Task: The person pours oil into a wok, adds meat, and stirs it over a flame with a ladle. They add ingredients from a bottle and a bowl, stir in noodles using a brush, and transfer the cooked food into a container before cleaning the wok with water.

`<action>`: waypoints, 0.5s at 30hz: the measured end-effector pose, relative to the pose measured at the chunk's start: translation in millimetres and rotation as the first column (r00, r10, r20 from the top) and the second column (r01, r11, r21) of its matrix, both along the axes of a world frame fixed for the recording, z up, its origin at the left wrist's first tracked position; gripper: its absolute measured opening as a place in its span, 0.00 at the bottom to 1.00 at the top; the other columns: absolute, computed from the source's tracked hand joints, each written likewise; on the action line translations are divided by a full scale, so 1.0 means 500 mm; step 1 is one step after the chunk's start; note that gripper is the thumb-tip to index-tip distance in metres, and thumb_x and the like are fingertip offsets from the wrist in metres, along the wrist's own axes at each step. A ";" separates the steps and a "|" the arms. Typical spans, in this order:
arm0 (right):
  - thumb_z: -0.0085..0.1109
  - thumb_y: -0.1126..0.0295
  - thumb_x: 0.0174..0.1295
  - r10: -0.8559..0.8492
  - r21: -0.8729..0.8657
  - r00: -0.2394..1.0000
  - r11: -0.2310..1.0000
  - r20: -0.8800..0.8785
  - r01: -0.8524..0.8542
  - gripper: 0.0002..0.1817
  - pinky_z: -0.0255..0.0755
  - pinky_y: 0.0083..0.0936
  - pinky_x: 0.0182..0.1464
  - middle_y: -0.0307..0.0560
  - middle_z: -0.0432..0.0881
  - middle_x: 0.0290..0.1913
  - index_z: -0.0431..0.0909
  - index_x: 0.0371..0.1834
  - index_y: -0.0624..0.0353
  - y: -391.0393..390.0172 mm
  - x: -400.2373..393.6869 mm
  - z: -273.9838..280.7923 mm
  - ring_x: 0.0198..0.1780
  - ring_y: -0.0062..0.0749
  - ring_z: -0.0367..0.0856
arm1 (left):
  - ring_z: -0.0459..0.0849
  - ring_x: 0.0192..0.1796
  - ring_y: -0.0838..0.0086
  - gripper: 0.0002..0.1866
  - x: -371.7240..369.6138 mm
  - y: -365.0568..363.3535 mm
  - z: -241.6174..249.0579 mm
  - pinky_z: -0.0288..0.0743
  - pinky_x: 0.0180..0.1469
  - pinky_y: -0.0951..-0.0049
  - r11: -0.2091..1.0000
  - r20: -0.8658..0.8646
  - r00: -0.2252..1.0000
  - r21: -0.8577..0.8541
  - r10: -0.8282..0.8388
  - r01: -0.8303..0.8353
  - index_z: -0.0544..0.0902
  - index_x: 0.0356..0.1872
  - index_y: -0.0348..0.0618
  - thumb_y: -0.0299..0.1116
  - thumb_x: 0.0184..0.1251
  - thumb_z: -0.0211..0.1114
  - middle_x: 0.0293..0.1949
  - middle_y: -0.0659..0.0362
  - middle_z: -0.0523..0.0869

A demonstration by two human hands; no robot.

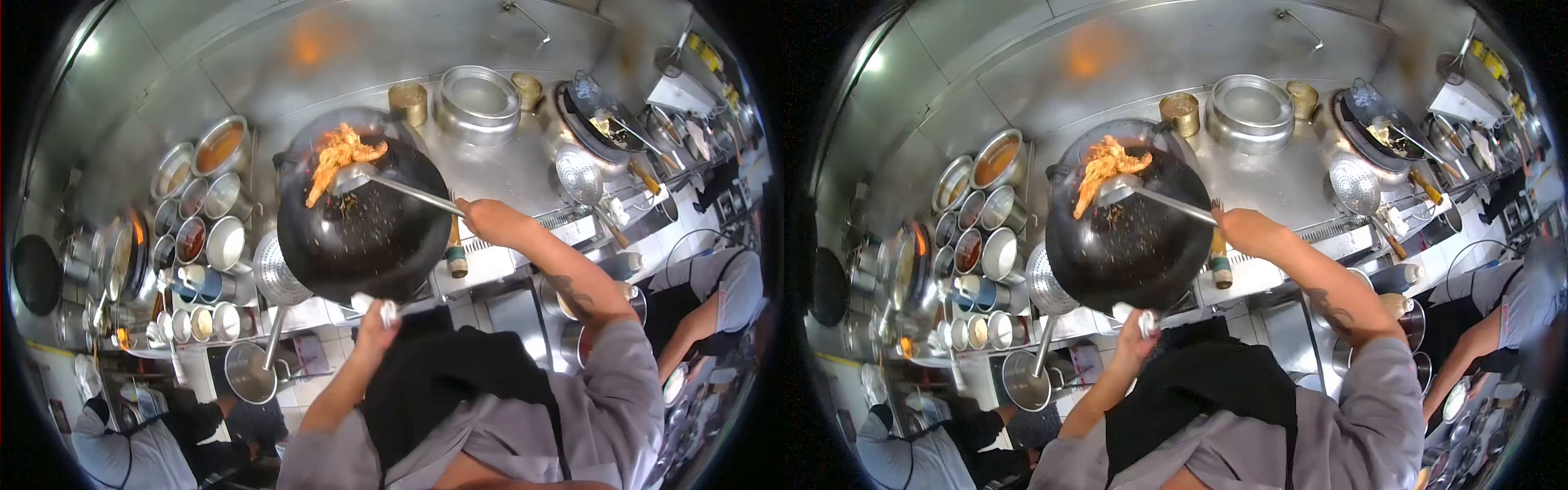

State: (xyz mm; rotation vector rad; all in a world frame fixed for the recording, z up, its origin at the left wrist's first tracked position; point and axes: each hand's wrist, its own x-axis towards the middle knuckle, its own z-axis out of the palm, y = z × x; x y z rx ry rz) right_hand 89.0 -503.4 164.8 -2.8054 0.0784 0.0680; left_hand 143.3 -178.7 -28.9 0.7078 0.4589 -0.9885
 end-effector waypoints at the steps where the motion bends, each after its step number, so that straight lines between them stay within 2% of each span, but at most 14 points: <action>1: 0.49 0.71 0.64 0.037 -0.011 0.999 0.999 -0.028 -0.038 0.16 0.74 0.46 0.38 0.67 0.80 0.30 0.72 0.53 0.65 0.015 -0.021 0.035 0.34 0.60 0.80 | 0.79 0.27 0.74 0.08 -0.003 -0.003 0.020 0.67 0.18 0.74 1.000 -0.016 1.000 -0.015 0.025 -0.026 0.76 0.40 0.52 0.42 0.71 0.55 0.29 0.64 0.80; 3: 0.51 0.70 0.63 0.034 0.058 0.995 0.998 -0.092 -0.029 0.16 0.73 0.46 0.38 0.65 0.81 0.31 0.73 0.53 0.62 0.044 -0.043 0.123 0.35 0.59 0.80 | 0.78 0.27 0.73 0.08 0.083 -0.011 0.067 0.67 0.19 0.74 0.999 0.075 0.997 -0.006 0.032 -0.032 0.76 0.41 0.51 0.42 0.71 0.56 0.29 0.64 0.80; 5: 0.53 0.70 0.63 0.157 0.140 0.969 0.981 -0.189 -0.132 0.15 0.72 0.45 0.39 0.62 0.81 0.32 0.74 0.52 0.59 0.062 -0.053 0.162 0.36 0.56 0.80 | 0.77 0.27 0.72 0.09 0.199 -0.035 0.138 0.67 0.20 0.74 0.976 0.147 0.984 -0.206 0.099 -0.068 0.75 0.40 0.50 0.42 0.71 0.55 0.30 0.64 0.80; 7: 0.54 0.70 0.63 0.235 0.234 0.958 0.953 -0.162 -0.194 0.14 0.72 0.43 0.38 0.59 0.81 0.30 0.75 0.52 0.57 0.057 -0.075 0.160 0.33 0.54 0.79 | 0.76 0.28 0.72 0.08 0.221 -0.030 0.195 0.66 0.20 0.74 0.996 -0.108 0.994 -0.085 0.031 -0.041 0.75 0.39 0.49 0.41 0.72 0.54 0.31 0.63 0.79; 8: 0.54 0.69 0.63 0.301 0.224 0.937 0.940 -0.177 -0.259 0.13 0.72 0.41 0.35 0.59 0.81 0.29 0.76 0.50 0.58 0.053 -0.074 0.161 0.30 0.53 0.79 | 0.76 0.28 0.72 0.08 0.195 -0.024 0.252 0.64 0.20 0.75 1.000 -0.058 0.998 -0.005 0.026 -0.027 0.75 0.38 0.49 0.40 0.71 0.54 0.31 0.63 0.79; 9: 0.54 0.69 0.63 0.292 0.225 0.940 0.941 -0.176 -0.250 0.13 0.72 0.41 0.35 0.59 0.81 0.29 0.76 0.50 0.58 0.058 -0.060 0.153 0.30 0.53 0.79 | 0.74 0.28 0.71 0.12 0.191 -0.017 0.275 0.64 0.19 0.77 0.999 -0.103 0.995 -0.031 0.017 -0.020 0.75 0.39 0.48 0.44 0.74 0.50 0.32 0.62 0.79; 11: 0.53 0.67 0.63 0.142 0.352 0.926 0.936 -0.349 -0.010 0.12 0.72 0.41 0.35 0.58 0.81 0.29 0.76 0.47 0.60 0.064 -0.023 0.103 0.29 0.51 0.80 | 0.74 0.26 0.72 0.13 0.248 -0.016 0.217 0.64 0.19 0.77 0.998 -0.068 0.998 0.065 -0.016 0.021 0.76 0.37 0.47 0.44 0.73 0.51 0.29 0.63 0.78; 12: 0.53 0.67 0.63 0.015 0.205 0.945 0.977 -0.327 0.055 0.12 0.73 0.41 0.36 0.58 0.82 0.30 0.76 0.45 0.61 0.081 0.028 0.042 0.31 0.50 0.81 | 0.74 0.25 0.74 0.13 0.285 -0.010 0.121 0.64 0.19 0.77 0.990 0.070 0.998 -0.136 -0.011 0.020 0.76 0.36 0.47 0.44 0.73 0.51 0.27 0.63 0.78; 14: 0.51 0.70 0.61 -0.055 0.132 0.992 0.989 -0.113 0.070 0.12 0.73 0.44 0.38 0.62 0.82 0.31 0.76 0.43 0.65 0.117 0.044 0.001 0.34 0.54 0.82 | 0.76 0.25 0.75 0.07 0.217 0.028 0.019 0.69 0.22 0.76 0.996 0.118 0.990 0.020 0.080 -0.082 0.76 0.36 0.51 0.40 0.71 0.55 0.27 0.64 0.79; 15: 0.51 0.70 0.60 -0.106 0.080 0.994 0.991 -0.026 0.108 0.12 0.73 0.45 0.39 0.63 0.82 0.31 0.75 0.43 0.66 0.143 0.039 -0.003 0.35 0.56 0.82 | 0.78 0.26 0.74 0.06 0.191 0.073 -0.057 0.71 0.22 0.75 0.991 -0.015 0.997 -0.112 -0.073 0.071 0.76 0.38 0.52 0.40 0.71 0.54 0.27 0.63 0.80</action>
